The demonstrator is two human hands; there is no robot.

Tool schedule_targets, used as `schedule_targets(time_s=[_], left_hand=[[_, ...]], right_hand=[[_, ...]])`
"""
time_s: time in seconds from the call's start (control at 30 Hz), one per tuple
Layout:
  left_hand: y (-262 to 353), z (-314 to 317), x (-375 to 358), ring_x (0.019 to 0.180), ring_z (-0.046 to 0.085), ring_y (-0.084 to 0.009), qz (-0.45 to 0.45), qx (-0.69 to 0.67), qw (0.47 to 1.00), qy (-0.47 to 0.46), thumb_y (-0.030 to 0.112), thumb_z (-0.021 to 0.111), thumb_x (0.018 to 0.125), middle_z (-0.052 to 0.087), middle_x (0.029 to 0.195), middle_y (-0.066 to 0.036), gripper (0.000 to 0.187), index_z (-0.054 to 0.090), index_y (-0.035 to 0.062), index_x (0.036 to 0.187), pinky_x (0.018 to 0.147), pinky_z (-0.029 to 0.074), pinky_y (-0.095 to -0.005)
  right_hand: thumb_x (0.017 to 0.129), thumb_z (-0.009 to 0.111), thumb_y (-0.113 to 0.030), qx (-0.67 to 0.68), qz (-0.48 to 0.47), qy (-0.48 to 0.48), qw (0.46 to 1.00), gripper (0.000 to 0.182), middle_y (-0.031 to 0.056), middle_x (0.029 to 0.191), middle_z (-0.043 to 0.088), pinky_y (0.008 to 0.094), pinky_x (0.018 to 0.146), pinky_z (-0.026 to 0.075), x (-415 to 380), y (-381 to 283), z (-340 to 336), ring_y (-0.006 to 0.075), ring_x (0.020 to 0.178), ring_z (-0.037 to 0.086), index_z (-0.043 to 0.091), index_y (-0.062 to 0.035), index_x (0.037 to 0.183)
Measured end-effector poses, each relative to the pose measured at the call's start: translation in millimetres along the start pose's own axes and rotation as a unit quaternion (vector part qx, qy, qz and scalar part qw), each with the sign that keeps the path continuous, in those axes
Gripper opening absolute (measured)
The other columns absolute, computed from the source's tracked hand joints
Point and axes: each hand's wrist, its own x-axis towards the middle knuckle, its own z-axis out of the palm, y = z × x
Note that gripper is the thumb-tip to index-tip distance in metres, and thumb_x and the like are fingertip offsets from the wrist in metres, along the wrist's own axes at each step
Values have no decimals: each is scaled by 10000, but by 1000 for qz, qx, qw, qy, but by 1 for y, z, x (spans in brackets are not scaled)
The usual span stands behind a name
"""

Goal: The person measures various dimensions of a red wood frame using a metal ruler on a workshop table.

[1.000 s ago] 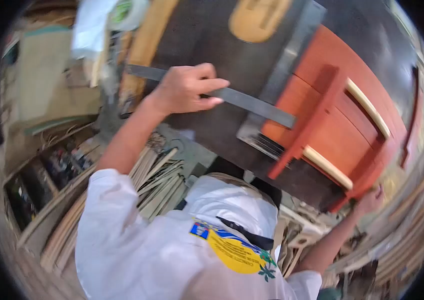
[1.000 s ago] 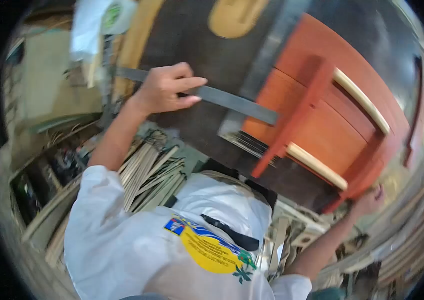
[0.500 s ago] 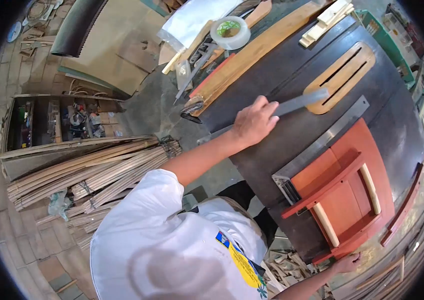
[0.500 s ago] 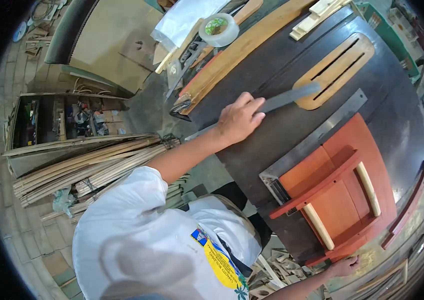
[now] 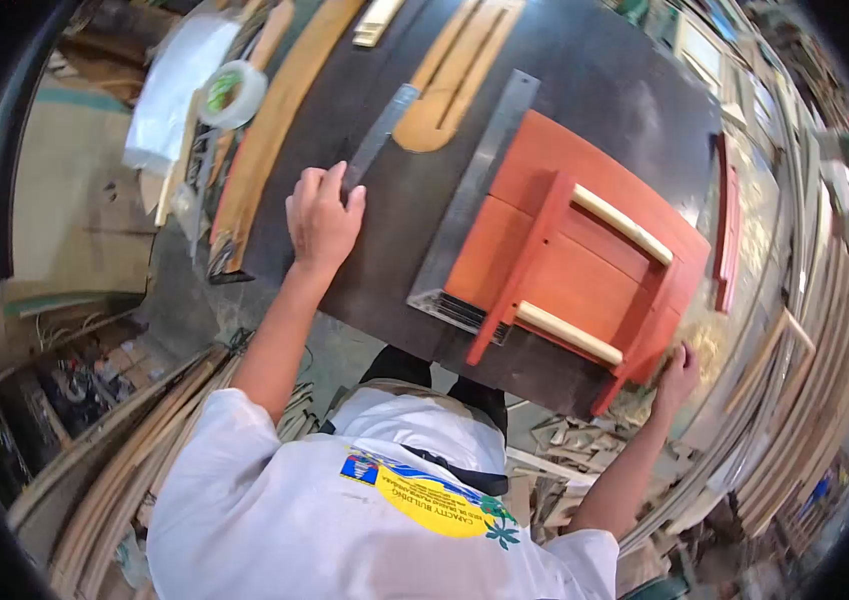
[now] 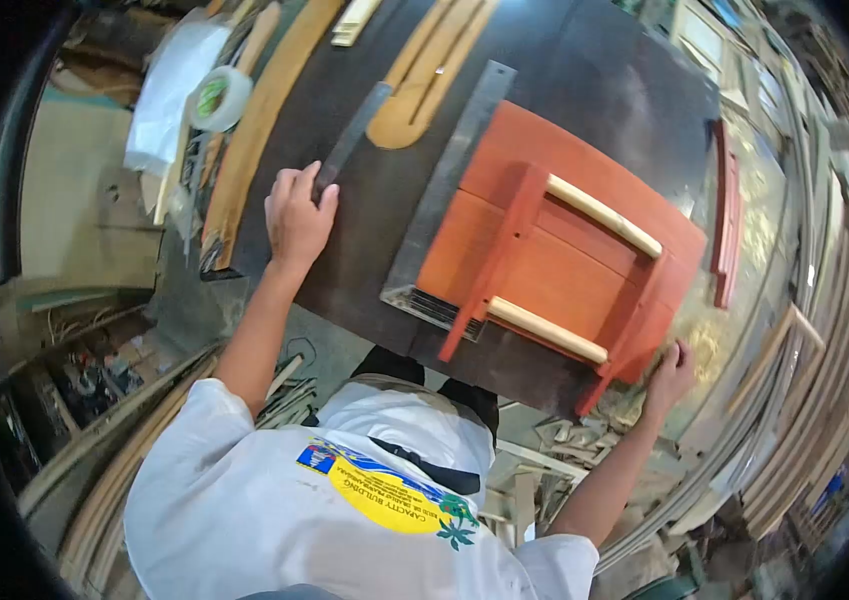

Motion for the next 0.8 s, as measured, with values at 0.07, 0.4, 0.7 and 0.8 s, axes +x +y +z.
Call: schedule_targets(time_s=[0.07,0.4,0.7,0.8], left_hand=[[19,-1,2,916,629,-279,6,-49,999,-10,231,740,831,605,1009,-84,363,675,65,1148,802,492,-428],[104,32,16,869,651,-298,29,-135,969,-206,203,683,860,642,963,-146,397,655,0,1199,805,518,-400],[115,26,10,832,648,-257,-27,-157,949,-273,219,708,857,615,1002,-136,469,624,-11,1256,794,519,-375],[121,23,8,826,651,-246,-50,-166,948,-266,243,744,835,610,1018,-133,496,627,4,1253,785,524,-370]], right_hand=[[971,583,-201,38,52,-44,997,335,111,985,691,338,817,499,-4,-37,-7,199,875,627,648,28,1207],[957,624,-220,50,11,-65,997,411,181,1096,704,335,870,523,37,-44,5,234,990,679,616,52,1265],[938,669,-172,114,12,-116,987,353,112,926,702,309,774,520,33,-62,10,164,837,651,650,0,1245],[937,663,-154,106,-3,-108,989,333,111,908,702,305,776,516,34,-59,14,161,823,650,654,5,1230]])
